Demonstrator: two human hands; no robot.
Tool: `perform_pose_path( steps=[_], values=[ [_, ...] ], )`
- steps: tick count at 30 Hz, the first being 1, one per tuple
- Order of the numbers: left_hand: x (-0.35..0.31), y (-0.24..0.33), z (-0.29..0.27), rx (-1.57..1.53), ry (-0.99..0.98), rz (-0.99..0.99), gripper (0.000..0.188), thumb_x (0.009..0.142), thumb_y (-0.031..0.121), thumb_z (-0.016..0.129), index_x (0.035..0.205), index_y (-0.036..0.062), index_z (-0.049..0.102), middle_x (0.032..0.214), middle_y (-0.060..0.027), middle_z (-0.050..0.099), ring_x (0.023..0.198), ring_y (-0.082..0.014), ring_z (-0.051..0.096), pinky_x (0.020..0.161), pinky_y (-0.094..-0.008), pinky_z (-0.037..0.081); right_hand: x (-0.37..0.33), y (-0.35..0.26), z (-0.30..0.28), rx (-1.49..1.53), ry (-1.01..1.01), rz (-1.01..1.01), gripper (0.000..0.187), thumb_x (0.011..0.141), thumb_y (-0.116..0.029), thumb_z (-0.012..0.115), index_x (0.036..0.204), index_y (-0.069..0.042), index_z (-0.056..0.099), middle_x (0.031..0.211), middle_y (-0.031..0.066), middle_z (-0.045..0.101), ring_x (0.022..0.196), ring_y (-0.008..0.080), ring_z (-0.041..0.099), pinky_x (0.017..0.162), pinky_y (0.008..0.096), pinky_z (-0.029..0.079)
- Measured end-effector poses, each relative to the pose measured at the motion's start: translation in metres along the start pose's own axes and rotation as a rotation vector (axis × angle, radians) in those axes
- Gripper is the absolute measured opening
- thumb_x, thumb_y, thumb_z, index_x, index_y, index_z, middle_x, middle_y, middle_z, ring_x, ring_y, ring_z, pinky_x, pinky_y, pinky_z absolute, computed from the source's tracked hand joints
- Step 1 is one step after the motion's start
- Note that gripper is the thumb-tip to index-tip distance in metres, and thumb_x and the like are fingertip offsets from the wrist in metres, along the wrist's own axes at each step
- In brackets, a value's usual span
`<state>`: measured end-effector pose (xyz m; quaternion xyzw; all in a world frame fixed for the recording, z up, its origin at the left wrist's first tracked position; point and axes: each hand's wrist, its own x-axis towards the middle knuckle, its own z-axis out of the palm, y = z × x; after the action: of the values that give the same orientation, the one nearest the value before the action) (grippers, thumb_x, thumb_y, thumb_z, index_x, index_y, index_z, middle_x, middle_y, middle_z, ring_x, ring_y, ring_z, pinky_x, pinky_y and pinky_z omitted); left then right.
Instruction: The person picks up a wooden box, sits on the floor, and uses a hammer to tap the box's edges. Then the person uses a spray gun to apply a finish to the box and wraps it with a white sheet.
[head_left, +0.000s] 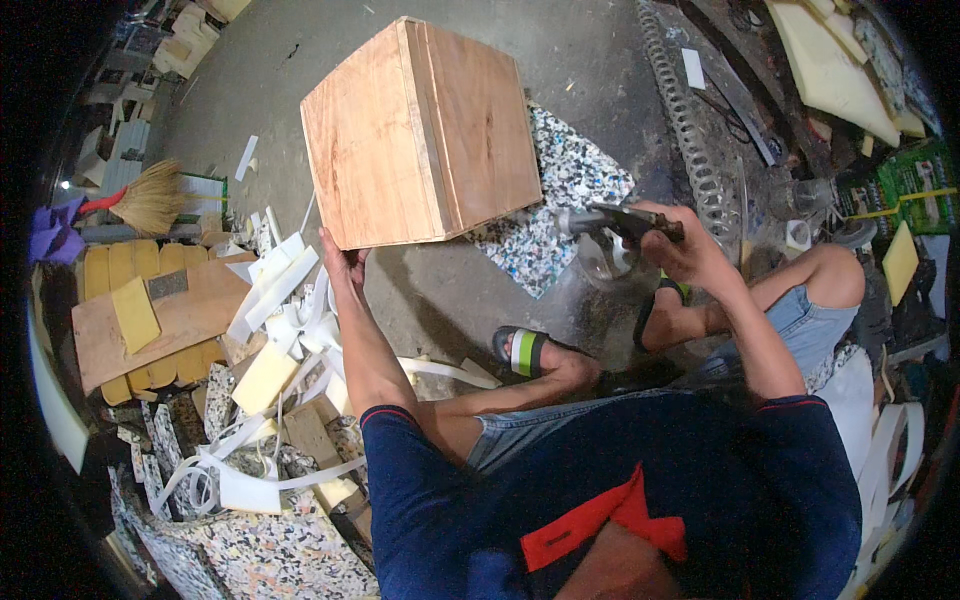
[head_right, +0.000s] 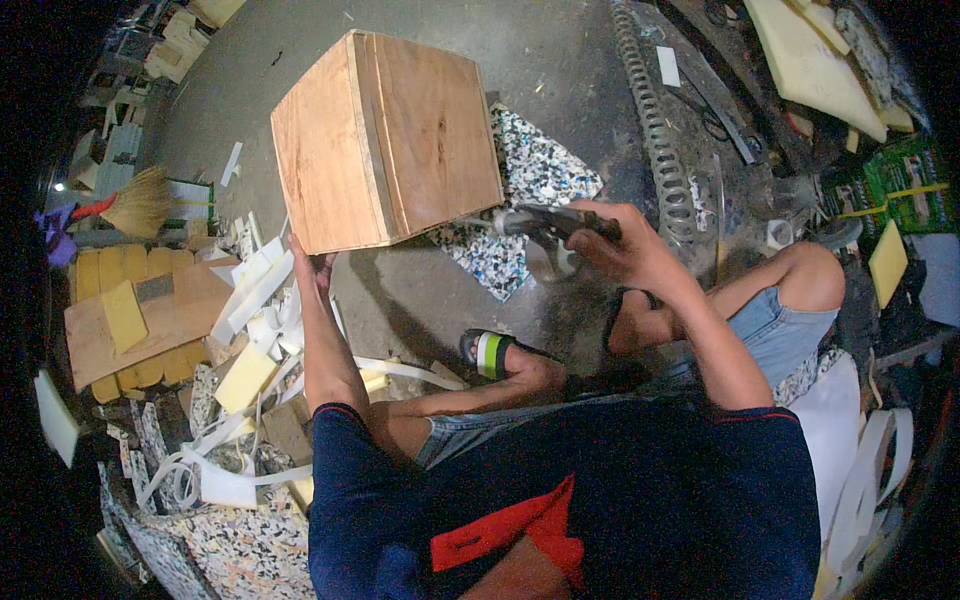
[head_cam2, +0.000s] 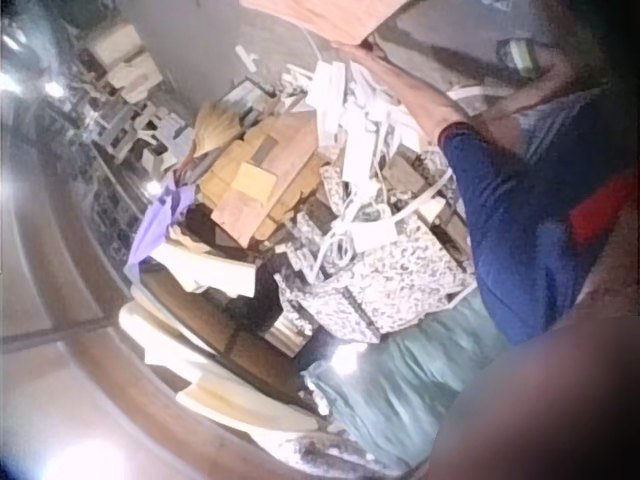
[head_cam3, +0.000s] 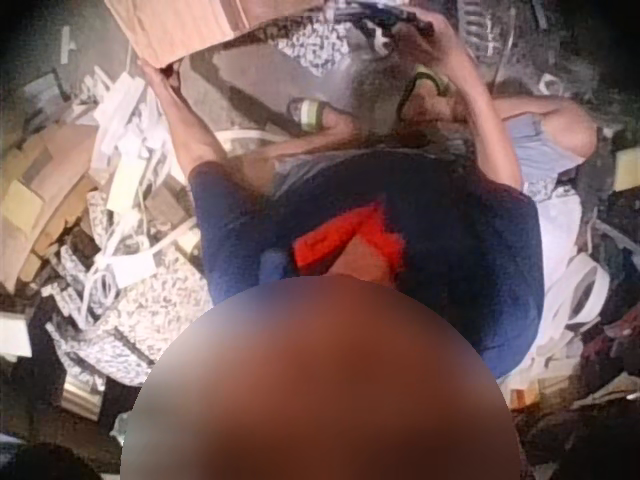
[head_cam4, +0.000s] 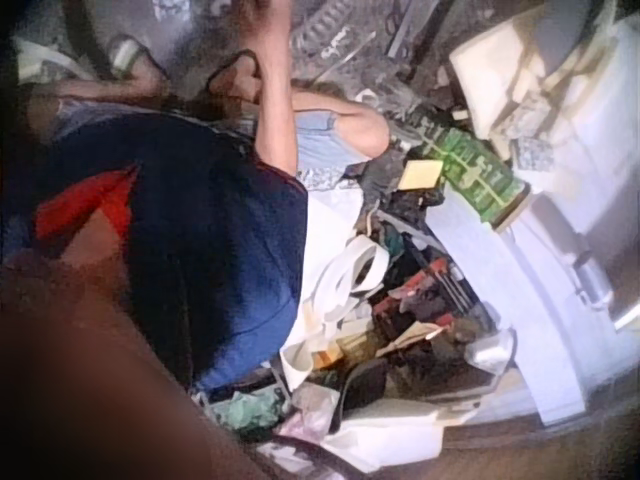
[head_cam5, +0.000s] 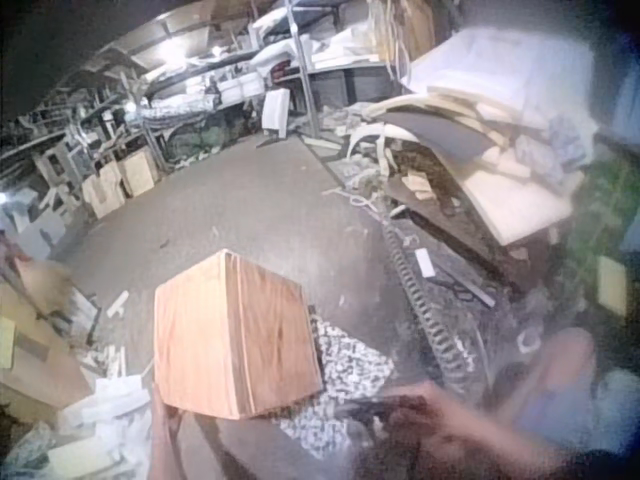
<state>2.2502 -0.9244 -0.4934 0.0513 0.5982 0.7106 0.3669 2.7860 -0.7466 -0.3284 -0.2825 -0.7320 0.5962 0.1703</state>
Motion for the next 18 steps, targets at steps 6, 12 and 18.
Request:
perform_pose_path(
  steps=[6,12,18],
  values=[
    [0.0,-0.001,-0.002,-0.002,0.0,0.011,0.073,0.096,0.061,0.052,0.143,0.0066,0.044,0.137,-0.0148,0.057,0.116,-0.0311,0.064,0.085,-0.0478,0.061,0.009,0.01,-0.011,-0.016,0.112,0.083,0.031,0.098,-0.031,0.06,0.102,0.0,0.064,0.079,0.0069,0.063,0.074,0.0119,0.055,0.067,0.03,0.046],
    [0.008,-0.002,-0.01,0.008,0.048,-0.033,0.077,0.092,0.065,0.056,0.142,0.008,0.046,0.137,-0.0128,0.057,0.117,-0.0299,0.062,0.084,-0.0463,0.061,0.056,0.018,-0.007,-0.132,0.471,-0.007,0.035,0.096,-0.033,0.062,0.103,0.001,0.065,0.077,0.0105,0.062,0.073,0.0144,0.056,0.07,0.0326,0.047],
    [0.014,-0.002,-0.014,0.068,0.026,0.004,0.077,0.092,0.066,0.055,0.142,0.0087,0.046,0.135,-0.0122,0.058,0.114,-0.0279,0.064,0.083,-0.0434,0.061,0.037,0.028,-0.012,-0.11,0.354,-0.027,0.037,0.099,-0.037,0.058,0.093,-0.001,0.065,0.072,-0.0012,0.059,0.067,0.007,0.052,0.064,0.0248,0.044]
  ],
)
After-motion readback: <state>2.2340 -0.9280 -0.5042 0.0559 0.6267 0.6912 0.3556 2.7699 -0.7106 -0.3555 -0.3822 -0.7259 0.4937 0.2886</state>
